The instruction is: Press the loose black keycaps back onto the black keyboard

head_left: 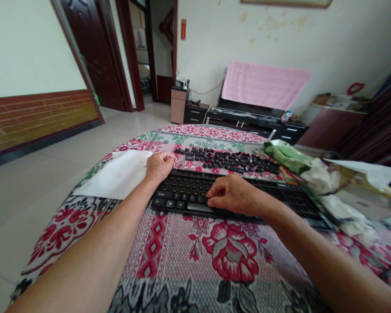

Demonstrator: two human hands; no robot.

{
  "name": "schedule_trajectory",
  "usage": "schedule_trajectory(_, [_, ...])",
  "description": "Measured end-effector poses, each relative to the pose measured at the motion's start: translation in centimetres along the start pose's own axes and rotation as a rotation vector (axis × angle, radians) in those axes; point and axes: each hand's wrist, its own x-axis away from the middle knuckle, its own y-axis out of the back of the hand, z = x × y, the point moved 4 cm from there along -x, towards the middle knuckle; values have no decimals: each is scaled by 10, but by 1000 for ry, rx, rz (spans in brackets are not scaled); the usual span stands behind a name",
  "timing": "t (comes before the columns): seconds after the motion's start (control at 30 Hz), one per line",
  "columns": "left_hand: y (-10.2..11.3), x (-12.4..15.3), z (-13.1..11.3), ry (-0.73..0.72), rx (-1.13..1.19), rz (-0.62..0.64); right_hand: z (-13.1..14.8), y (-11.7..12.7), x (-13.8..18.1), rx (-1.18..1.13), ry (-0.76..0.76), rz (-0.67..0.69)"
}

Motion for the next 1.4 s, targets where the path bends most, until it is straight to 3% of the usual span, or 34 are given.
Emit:
schedule_trajectory(0.57, [2, 1, -2, 0, -9, 2, 0, 2, 4, -118, -129, -2])
schedule_trajectory(0.77, [2, 1, -3, 16, -11, 3, 2, 0, 2, -49, -84, -35])
schedule_trajectory(1.4, [3, 1, -3, 22, -32, 0, -2, 0, -6, -217, -149, 68])
